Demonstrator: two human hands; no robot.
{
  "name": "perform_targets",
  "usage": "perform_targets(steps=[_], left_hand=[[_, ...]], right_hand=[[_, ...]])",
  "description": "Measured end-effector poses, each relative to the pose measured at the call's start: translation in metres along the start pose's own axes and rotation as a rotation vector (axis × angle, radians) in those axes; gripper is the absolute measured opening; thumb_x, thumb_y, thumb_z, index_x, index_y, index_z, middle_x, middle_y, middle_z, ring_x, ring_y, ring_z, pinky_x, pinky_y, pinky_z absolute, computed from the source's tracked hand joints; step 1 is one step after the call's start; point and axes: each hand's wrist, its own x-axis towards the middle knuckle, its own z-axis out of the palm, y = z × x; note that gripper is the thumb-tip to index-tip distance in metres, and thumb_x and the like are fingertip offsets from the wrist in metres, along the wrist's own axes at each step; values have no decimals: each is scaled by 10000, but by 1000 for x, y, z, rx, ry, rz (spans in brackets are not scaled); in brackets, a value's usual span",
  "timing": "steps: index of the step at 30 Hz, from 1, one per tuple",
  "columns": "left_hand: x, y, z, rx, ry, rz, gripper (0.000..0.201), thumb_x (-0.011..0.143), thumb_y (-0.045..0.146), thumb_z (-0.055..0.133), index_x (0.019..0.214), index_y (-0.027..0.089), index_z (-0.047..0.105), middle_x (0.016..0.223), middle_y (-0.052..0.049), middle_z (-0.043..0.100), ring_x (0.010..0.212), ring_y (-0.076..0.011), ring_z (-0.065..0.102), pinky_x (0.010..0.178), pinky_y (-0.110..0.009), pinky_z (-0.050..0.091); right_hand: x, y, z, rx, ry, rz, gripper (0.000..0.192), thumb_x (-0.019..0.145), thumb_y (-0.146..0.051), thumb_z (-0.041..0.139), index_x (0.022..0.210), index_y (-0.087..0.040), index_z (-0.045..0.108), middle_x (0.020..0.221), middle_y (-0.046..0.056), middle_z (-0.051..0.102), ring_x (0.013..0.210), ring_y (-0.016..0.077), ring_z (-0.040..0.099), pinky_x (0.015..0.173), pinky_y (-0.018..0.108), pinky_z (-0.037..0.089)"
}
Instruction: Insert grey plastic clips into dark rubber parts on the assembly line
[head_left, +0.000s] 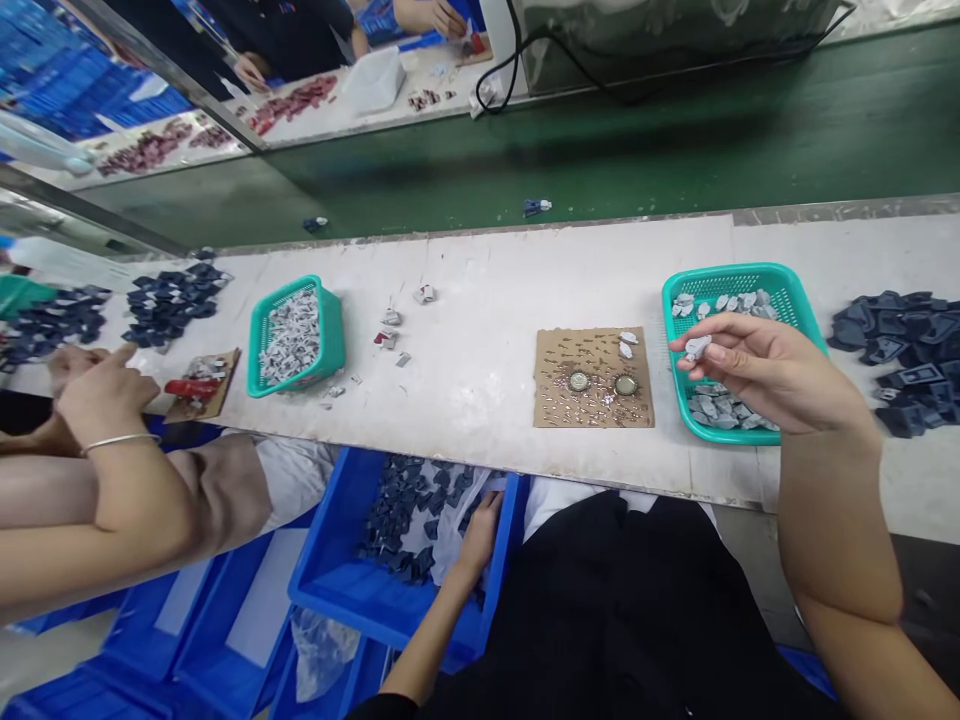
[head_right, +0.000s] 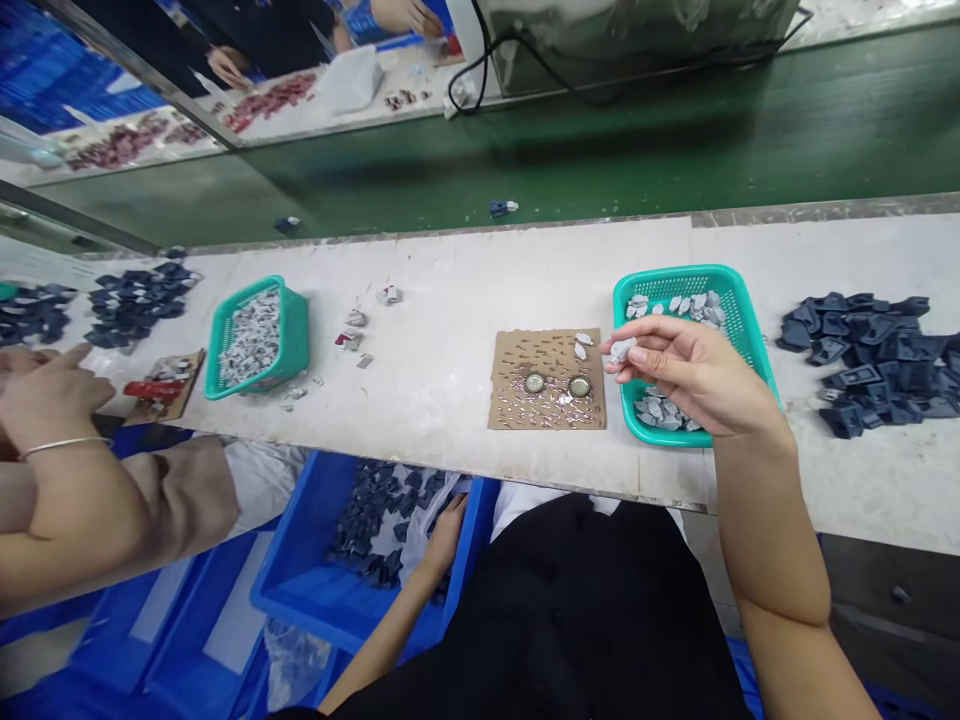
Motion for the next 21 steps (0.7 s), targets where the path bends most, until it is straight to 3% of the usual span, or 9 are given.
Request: perform_targets(steps=[2,4,6,8,10,12,14,17,21], left_hand=[[0,-1,-7,58,82,-20,376,792,240,509,1118,284,691,1247,-85,691,1404,-360,541,1264,-476,345],[-3,2,-16,117,115,-56,314,739,213,549,1021,250,683,1055,-82,707,1141,-325,672,1121,-455,469],[-10,10,-29,153,96,-81,262,703,204,585,946,236,677,825,-28,660,879,-261,685,947,-401,528],[-23,27,-47,153,17,-86,248,708,230,623,945,224,694,681,19,590,744,-220,648,836,-356,526],[-39,51,-67,74,-117,-61,254,735,302,692,970,210,719,736,6,660,756,-205,662,810,-335,530],[-54,80,-88,-55,-247,-11,290,737,386,782,959,203,742,1004,-60,770,862,-206,702,846,-335,553],[-62,110,-104,-175,-312,76,322,704,441,867,896,204,767,1180,-100,779,963,-220,723,883,-341,570],[-59,152,-114,-364,-343,268,411,615,535,954,753,194,770,1052,-115,810,959,-239,739,852,-345,581],[-29,206,-100,-702,-247,464,479,621,609,955,667,190,726,950,-92,824,789,-170,705,718,-301,556]], right_hand=[[0,1,-1,19,-11,13,422,761,-492,926,1051,-233,763,1000,53,783,807,169,735,782,330,640],[1,1,0,26,-3,18,452,723,-489,950,1048,-241,756,990,43,788,811,174,748,788,335,650],[1,1,2,35,20,6,423,693,-485,969,966,-245,753,961,29,788,786,166,749,767,321,650],[2,0,5,35,28,-8,391,684,-500,974,878,-255,738,915,15,781,727,151,732,706,304,636],[3,-1,7,19,2,-8,399,680,-542,969,850,-275,725,846,-1,764,662,150,705,636,307,618],[3,-2,8,-9,-43,17,412,693,-578,951,850,-281,713,790,-4,746,635,162,693,609,324,615],[2,-3,9,-26,-82,45,404,719,-573,933,870,-269,715,795,13,750,673,184,716,647,346,636],[1,-2,9,-30,-107,91,379,746,-546,920,919,-250,757,854,51,781,729,212,755,717,366,670],[1,2,8,27,-81,155,361,755,-516,929,978,-255,816,840,49,802,789,213,794,745,308,689]])
